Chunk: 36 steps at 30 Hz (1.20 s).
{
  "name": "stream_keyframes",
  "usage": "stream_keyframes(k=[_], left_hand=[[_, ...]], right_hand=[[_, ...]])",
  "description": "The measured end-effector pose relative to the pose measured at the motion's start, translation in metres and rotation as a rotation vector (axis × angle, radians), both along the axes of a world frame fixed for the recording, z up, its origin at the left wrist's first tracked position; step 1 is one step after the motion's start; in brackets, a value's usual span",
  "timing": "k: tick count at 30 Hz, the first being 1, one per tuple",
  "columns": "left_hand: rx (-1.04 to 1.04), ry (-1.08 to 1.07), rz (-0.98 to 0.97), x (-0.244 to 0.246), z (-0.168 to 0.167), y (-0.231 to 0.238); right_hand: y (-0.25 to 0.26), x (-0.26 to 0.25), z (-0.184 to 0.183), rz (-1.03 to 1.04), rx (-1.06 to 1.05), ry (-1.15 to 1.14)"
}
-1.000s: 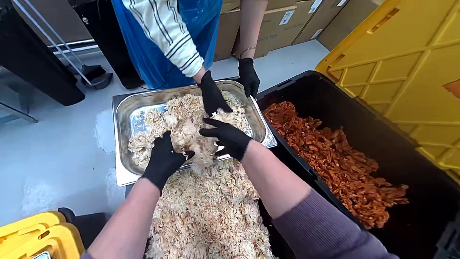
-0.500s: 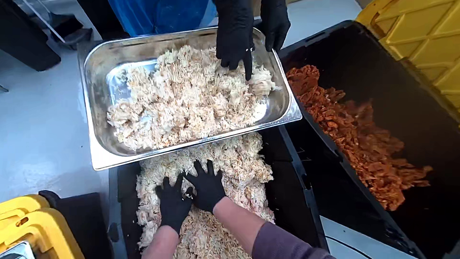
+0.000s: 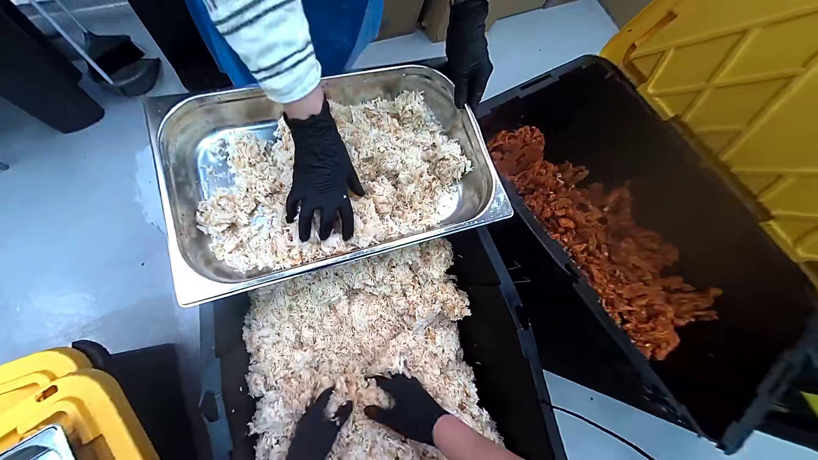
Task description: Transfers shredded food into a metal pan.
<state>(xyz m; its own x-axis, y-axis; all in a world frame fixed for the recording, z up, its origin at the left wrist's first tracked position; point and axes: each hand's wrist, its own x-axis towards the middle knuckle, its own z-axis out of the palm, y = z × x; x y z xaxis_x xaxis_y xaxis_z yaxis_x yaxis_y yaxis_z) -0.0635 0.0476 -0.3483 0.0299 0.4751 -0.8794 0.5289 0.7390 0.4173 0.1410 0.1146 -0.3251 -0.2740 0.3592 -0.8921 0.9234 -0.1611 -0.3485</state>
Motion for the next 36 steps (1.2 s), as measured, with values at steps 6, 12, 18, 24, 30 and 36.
stream_keyframes(k=[6,12,18,24,30,36], left_hand=[[-0.207,-0.14,0.461,-0.003,0.02,-0.007],[-0.084,-0.337,0.895,0.031,0.023,0.001],[0.14,-0.458,0.881,0.043,0.091,0.068],[0.561,-0.513,0.919,0.054,0.153,0.156],[0.836,-0.274,0.897,0.036,0.164,0.27],[0.602,-0.171,0.633,-0.016,0.174,0.281]], right_hand=[[0.005,0.003,-0.015,-0.449,-0.164,0.118],[-0.009,-0.027,-0.012,-1.026,-0.243,0.17],[0.033,-0.032,0.073,-1.272,-0.04,0.369],[0.125,-0.03,0.158,-1.285,0.201,0.651],[0.247,-0.042,0.166,-1.229,0.285,0.597],[0.27,-0.012,0.182,-1.027,0.2,0.617]])
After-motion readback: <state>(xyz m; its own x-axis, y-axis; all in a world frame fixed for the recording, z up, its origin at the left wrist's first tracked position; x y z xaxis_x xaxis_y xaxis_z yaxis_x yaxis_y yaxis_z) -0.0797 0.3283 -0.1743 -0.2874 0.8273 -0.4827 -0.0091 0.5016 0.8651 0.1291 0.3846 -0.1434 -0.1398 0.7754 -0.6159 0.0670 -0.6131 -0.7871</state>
